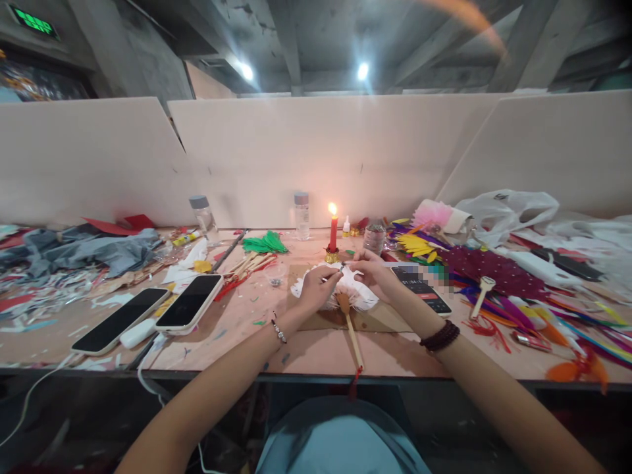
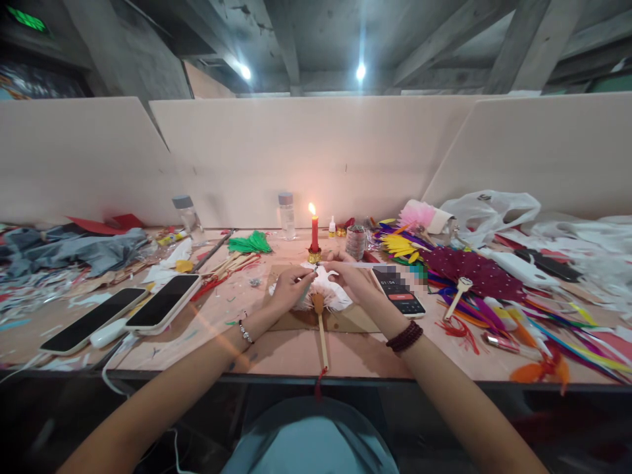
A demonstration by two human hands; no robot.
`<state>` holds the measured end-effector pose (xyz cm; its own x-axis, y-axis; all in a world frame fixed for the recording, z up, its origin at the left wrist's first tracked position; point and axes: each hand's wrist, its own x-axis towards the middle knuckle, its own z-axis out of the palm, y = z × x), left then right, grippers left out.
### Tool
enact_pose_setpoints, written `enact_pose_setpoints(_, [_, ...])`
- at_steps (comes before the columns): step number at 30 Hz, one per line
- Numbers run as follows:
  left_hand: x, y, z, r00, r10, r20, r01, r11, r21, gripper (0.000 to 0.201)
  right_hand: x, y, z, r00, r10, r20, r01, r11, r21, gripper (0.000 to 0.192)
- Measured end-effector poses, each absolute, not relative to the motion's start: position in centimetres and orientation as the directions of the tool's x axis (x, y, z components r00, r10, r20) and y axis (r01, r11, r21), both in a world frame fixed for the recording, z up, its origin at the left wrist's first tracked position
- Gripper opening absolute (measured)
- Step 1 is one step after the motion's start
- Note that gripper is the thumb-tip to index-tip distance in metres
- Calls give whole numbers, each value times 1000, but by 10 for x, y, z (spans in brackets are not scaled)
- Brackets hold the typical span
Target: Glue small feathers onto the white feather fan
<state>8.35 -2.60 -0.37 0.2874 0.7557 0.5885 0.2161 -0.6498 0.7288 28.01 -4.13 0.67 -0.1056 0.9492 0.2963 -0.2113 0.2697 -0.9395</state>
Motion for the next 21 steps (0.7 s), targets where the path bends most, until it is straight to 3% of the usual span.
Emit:
enact_pose_setpoints(10, [83,-24,-7,289,749,597,227,-659,717,16,279,-48,16,-57,957,284,-93,278,-956,14])
enact_pose_setpoints(21, [84,-25,-7,274,752,600,221,-656,722,16,282,-47,10,-35,965,262,-89,258,-962,15])
